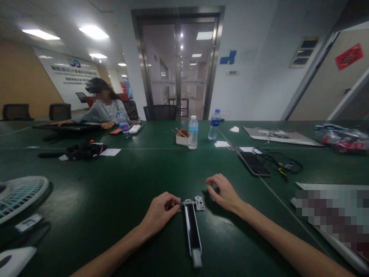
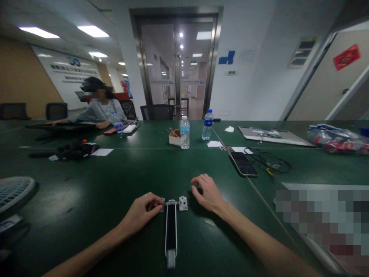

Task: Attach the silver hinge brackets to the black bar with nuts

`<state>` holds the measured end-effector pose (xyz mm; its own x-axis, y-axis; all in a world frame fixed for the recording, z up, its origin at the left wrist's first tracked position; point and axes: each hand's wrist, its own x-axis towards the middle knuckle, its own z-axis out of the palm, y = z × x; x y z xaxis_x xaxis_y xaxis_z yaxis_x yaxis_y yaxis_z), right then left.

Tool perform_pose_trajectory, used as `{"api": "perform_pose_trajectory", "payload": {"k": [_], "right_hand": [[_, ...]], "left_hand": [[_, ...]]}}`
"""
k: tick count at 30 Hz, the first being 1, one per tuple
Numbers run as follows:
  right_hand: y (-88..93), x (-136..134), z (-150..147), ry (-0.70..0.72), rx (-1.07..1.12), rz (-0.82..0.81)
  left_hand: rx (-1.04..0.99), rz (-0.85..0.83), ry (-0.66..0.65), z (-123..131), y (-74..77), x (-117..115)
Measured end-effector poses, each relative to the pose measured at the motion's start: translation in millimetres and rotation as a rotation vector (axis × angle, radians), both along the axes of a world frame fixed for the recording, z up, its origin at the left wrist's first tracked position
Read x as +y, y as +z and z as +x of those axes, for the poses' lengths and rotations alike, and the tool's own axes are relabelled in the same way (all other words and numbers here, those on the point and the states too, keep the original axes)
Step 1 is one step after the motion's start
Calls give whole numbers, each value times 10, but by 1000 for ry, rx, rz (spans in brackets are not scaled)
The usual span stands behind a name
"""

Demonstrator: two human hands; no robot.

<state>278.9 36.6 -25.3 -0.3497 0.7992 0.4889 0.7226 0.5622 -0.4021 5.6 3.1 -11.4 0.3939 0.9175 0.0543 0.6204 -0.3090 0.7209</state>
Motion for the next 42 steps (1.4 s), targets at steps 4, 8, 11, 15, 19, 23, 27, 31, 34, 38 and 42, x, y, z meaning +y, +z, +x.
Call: {"api": "perform_pose_trajectory", "payload": {"k": [4,8,11,15,19,23,27,31,34,38,42], "right_hand": [[-154,233,211,-225,-83,26],[-224,296,233,-212,-147,-26],[-193,248,188,-168,-115,37],[-70,53,47,5,15,81],[73,-211,-161,129,110,-111],[139,-320,-262,182,104,-286],[133,-289,-256,181,105,-342],[124,-273,-244,187,86,-335],[122,-276,-242,194,73,-308],[137,-278,-246,190,63,-300],[155,-279,-252,190,59,-326]], "left_hand": [[-5,-16,-9,-6,9,-7],[-7,-12,-23,-14,18,-12],[-16,-5,-25,-20,10,-16],[-14,7,-22,-23,-1,-24],[-2,1,-17,-16,4,-22],[34,-9,-2,3,34,-18],[63,-33,0,4,55,-17],[57,-39,-9,-12,36,-12],[61,-29,-11,-14,20,-8],[41,-22,-11,-11,14,-8],[37,-26,-14,-5,26,-12]]}}
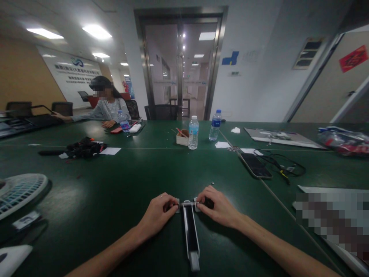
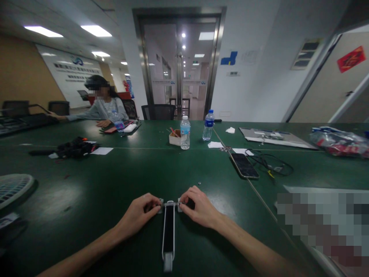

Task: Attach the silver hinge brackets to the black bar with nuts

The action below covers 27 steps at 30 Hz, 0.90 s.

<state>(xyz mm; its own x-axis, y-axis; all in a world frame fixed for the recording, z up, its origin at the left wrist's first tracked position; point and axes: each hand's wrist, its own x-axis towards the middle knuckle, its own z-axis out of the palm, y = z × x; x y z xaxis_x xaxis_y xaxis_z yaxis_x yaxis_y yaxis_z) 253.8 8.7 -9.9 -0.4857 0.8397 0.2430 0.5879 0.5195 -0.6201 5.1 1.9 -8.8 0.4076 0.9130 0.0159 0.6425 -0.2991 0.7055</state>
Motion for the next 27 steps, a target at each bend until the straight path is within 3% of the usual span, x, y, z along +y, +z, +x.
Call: {"api": "perform_pose_trajectory", "payload": {"k": [27], "right_hand": [[-40,29,28,68,-4,-5]], "left_hand": [[20,-29,11,29,77,-19]]}}
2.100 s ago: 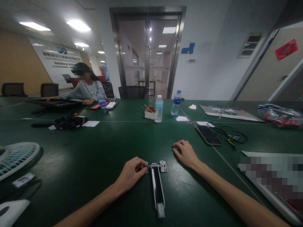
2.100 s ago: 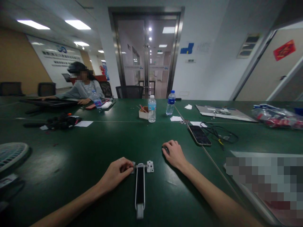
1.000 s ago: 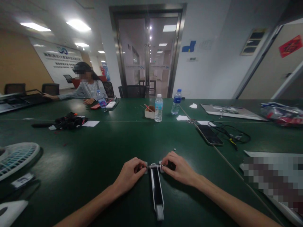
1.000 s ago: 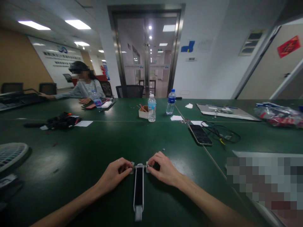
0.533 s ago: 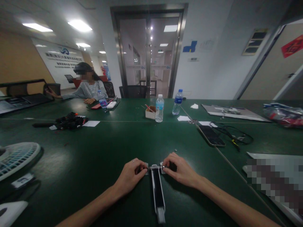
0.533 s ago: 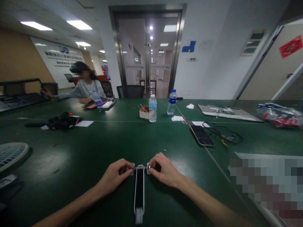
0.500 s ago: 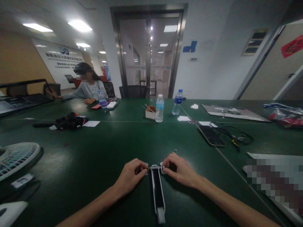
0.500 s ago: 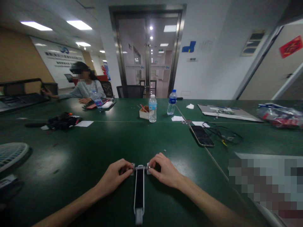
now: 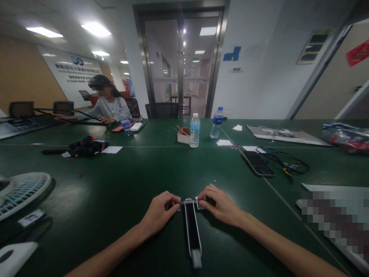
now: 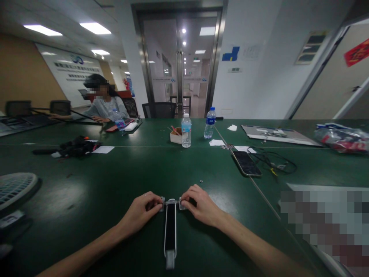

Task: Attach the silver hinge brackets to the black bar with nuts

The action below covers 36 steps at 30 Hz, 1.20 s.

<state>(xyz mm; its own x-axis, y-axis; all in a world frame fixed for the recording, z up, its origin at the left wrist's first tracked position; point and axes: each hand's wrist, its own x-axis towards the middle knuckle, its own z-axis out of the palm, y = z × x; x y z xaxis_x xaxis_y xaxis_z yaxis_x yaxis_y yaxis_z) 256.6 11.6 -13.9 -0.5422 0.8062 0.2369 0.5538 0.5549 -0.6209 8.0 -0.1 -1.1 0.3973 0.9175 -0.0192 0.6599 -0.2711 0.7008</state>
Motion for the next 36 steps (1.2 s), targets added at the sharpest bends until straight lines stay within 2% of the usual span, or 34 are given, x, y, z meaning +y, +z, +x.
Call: {"api": "perform_pose_trajectory", "payload": {"k": [27,36], "right_hand": [[-52,7,2,-55,16,15],[26,-40,-30,-44,-35,53]], "left_hand": [[-23,42,-15,-27,-71,16],[-11,18,-10,-14,-48,15]]}}
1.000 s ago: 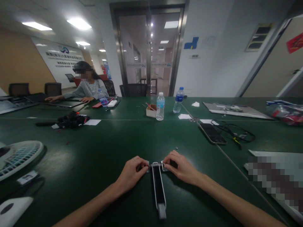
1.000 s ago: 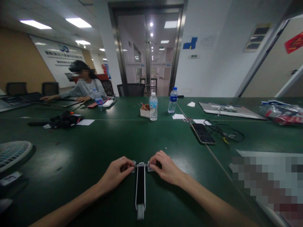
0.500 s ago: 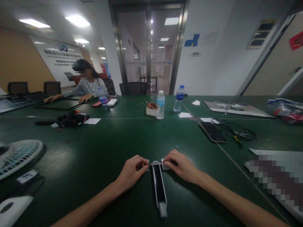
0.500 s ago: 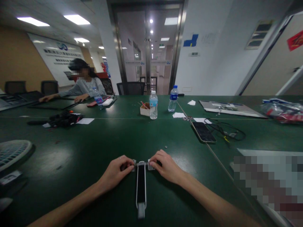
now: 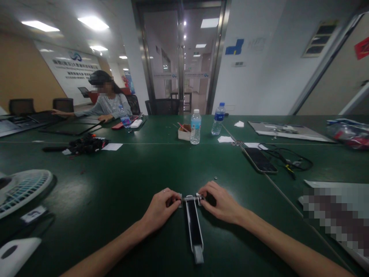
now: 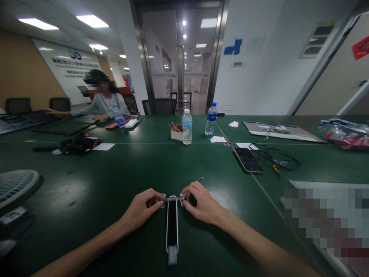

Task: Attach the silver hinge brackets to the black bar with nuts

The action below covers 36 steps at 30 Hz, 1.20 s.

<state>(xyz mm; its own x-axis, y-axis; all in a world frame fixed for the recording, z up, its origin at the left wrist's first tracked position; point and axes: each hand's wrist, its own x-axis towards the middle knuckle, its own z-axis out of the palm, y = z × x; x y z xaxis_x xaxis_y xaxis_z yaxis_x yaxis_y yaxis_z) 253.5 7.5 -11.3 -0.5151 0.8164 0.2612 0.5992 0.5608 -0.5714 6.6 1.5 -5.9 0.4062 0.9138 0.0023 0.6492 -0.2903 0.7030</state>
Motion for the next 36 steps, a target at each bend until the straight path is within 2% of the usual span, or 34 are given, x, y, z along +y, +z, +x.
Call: {"api": "perform_pose_trajectory", "payload": {"k": [10,26,36], "right_hand": [[-14,1,2,12,23,20],[-17,0,-1,25,5,39],[-42,3,0,18,-4,68]], "left_hand": [[6,3,16,19,32,-9],[-10,22,-3,-5,-16,0],[-15,-7,-5,1,5,-8]]}}
